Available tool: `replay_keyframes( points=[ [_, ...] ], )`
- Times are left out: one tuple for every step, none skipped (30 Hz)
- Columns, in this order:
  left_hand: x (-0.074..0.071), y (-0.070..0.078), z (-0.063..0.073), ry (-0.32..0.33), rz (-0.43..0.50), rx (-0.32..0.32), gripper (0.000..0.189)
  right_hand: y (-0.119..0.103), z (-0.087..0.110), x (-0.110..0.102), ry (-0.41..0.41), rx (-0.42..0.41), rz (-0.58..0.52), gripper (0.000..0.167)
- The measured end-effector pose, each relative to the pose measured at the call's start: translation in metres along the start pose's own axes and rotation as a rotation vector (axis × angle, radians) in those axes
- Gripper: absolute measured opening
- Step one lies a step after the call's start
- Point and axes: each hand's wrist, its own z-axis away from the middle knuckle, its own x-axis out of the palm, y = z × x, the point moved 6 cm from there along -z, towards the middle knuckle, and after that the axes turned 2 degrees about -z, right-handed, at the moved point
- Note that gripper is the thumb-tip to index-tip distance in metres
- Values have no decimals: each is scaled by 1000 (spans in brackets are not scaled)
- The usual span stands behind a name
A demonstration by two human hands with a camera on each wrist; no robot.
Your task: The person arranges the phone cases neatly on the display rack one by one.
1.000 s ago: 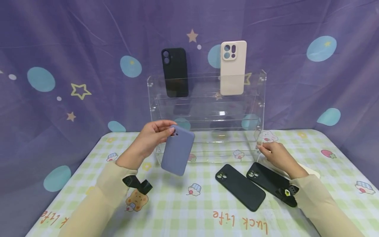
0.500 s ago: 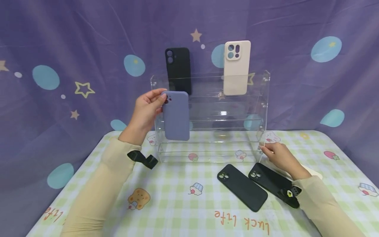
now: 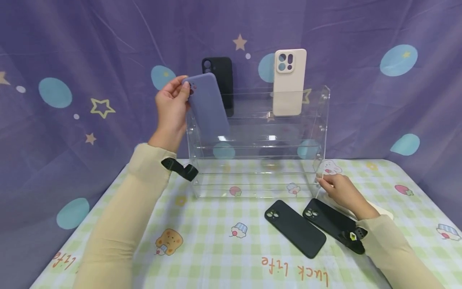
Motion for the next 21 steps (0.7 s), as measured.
replay_keyframes(
  points=[
    [1,2,-2,15,19,25,11,0,0,0,0,0,1,38],
    [3,4,-4,31,39,46,11,1,0,0,-1,-1,2,38],
    [4,6,-7,44,64,67,11,1,0,0,-3,-1,2,38],
    [5,7,-9,57,87,84,10,1,-1,0,-5,-2,2,38],
    [6,8,-11,68,111,96,10,1,-1,-1,-4,-4,3,38],
    [7,8,-13,78,127,105,10,1,-1,-1,-3,-5,2,38],
    [8,8,-15,86,138,111,10,1,-2,-1,0,-7,2,39],
    [9,6,-17,90,147,113,10,1,-2,-1,3,-8,3,38],
    [10,5,-18,90,144,116,10,1,-2,-1,7,-8,4,39],
    [11,3,-19,92,126,118,10,1,-2,-1,8,-8,4,39],
    [12,1,-20,93,105,121,10,1,-2,-1,7,-6,2,39],
    [12,-1,-21,94,75,131,10,2,-2,-1,6,-4,1,38],
    [12,-3,-21,94,41,142,11,2,-2,-1,4,-3,1,38],
    [12,-5,-20,98,7,151,12,2,-2,-1,3,-1,0,37],
    [11,-7,-20,104,-29,158,12,2,-2,0,2,-3,0,37],
    [11,-9,-20,110,-54,164,13,2,-2,0,1,-4,0,37],
    [10,-11,-20,115,-77,165,14,2,-2,-1,3,-7,2,37],
    [9,-13,-19,121,-101,166,15,2,-2,-1,6,-9,5,37],
    [9,-15,-19,126,-117,162,16,1,-2,-1,9,-10,6,37],
    [8,-18,-20,134,-124,155,17,1,-2,-2,10,-10,7,37],
    [7,-20,-20,139,-134,150,18,1,-2,-2,10,-9,8,38]
  ],
)
